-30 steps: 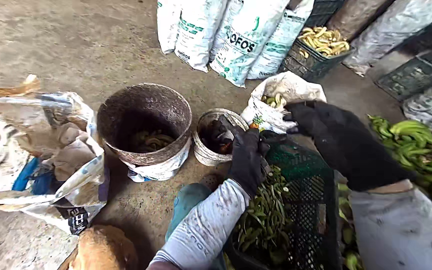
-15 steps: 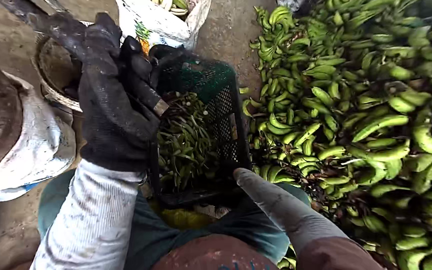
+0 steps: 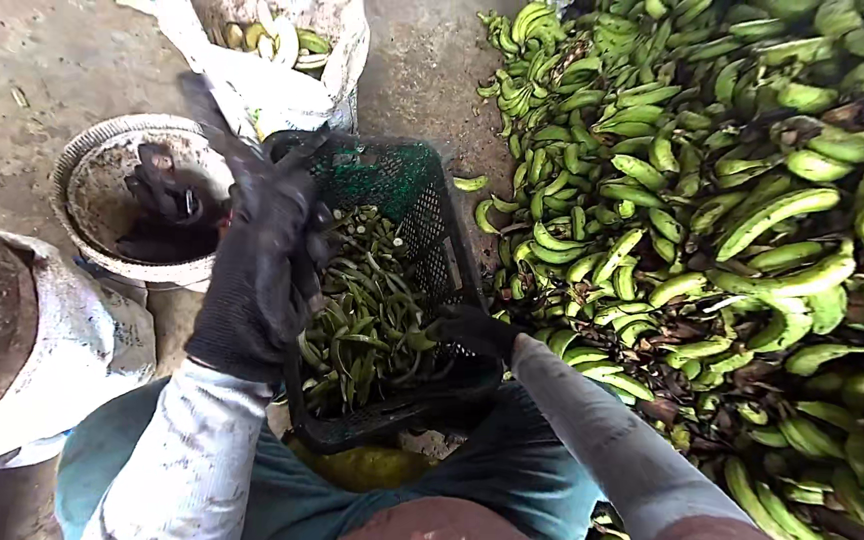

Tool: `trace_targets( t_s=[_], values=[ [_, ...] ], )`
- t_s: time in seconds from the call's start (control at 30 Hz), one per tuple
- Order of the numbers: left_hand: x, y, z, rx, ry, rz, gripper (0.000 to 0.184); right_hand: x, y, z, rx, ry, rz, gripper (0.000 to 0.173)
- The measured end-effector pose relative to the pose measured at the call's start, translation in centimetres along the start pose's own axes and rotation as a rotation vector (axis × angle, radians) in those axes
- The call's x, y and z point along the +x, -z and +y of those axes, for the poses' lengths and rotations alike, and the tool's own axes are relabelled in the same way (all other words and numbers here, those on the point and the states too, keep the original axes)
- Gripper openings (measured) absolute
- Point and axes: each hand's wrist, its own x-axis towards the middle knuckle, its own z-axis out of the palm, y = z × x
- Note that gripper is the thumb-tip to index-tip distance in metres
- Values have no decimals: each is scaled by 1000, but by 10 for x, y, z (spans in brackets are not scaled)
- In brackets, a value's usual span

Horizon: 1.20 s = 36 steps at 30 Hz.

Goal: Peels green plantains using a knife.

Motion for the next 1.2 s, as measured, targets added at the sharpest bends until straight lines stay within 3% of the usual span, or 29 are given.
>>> trace_targets(
  t_s=[0.07,0.17,0.27,0.33,0.4,0.5,0.6,0.8,0.9,1.07,1.13,1.2],
  values=[
    [-5,-11,-13,194,105,-22,32,-32,24,-13,201,219,16,30],
    [-11,-26,-42,366,211,-78,48,-71,49,-31,248,504,20,35],
    [-13,-51,-53,149,302,-176,25,-91,55,-42,398,696,18,39],
    [-11,-59,-64,-54,284,-296,29,-83,49,-38,562,811,71,43],
    [-10,-75,-70,-118,190,-216,25,-61,30,-31,825,877,172,47],
    [-11,-97,-80,-45,94,-10,19,-39,-4,-29,1067,852,265,44],
    [-17,-108,-90,107,108,38,21,-34,-6,-34,1092,704,376,44],
    [-38,-94,-112,527,-24,-231,56,-63,41,-24,858,643,670,33],
    [-51,-108,-105,368,-29,-288,50,-70,48,-20,850,697,685,38],
    [-64,-146,-66,19,-198,-342,51,-75,53,-21,840,732,676,36],
    [-62,-141,-77,179,-11,-282,42,-80,56,-25,872,778,619,34],
    [-61,-117,-100,378,313,-296,49,-83,60,-25,928,859,519,33]
  ],
)
